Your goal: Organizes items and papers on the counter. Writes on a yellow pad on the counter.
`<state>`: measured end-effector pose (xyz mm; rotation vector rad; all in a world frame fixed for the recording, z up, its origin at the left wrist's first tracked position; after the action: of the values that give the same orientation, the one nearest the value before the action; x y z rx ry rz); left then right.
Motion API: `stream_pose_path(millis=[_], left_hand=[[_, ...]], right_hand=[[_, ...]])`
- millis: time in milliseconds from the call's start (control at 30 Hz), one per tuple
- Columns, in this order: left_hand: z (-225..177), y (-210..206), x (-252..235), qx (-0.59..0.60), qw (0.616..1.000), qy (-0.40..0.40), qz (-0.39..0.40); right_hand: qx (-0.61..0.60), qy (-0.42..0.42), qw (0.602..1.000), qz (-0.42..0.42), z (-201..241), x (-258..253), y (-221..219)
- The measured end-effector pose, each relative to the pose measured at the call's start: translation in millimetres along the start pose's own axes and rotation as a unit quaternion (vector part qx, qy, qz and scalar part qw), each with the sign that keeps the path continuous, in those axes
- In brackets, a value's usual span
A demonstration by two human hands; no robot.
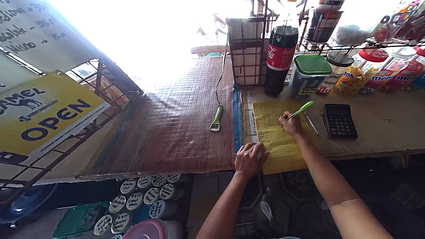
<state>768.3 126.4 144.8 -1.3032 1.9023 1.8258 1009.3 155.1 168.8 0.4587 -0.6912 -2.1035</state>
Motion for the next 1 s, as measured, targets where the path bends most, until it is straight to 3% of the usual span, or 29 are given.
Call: stream_pose_path(millis=[767,1000], left_hand=[[0.0,0.0,-0.1,-0.004,1.000,-0.003,-0.004],[0.5,-0.2,-0.1,-0.001,1.000,-0.002,-0.004]], right_hand=[[0.019,0.027,0.999,0.002,-0.3,0.1,-1.5],[0.045,0.000,0.999,0.023,4.0,-4.1,1.1]])
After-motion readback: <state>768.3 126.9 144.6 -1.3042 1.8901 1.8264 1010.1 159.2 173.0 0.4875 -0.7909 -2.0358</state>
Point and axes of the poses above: each hand's wrist, its own x-axis away from the middle knuckle, its own y-axis out of the back of the hand, z = x × y, the point moved 4 cm from there along -x, towards the middle knuckle, and after that the axes turned 7 degrees about -y, right-handed, at the moved point
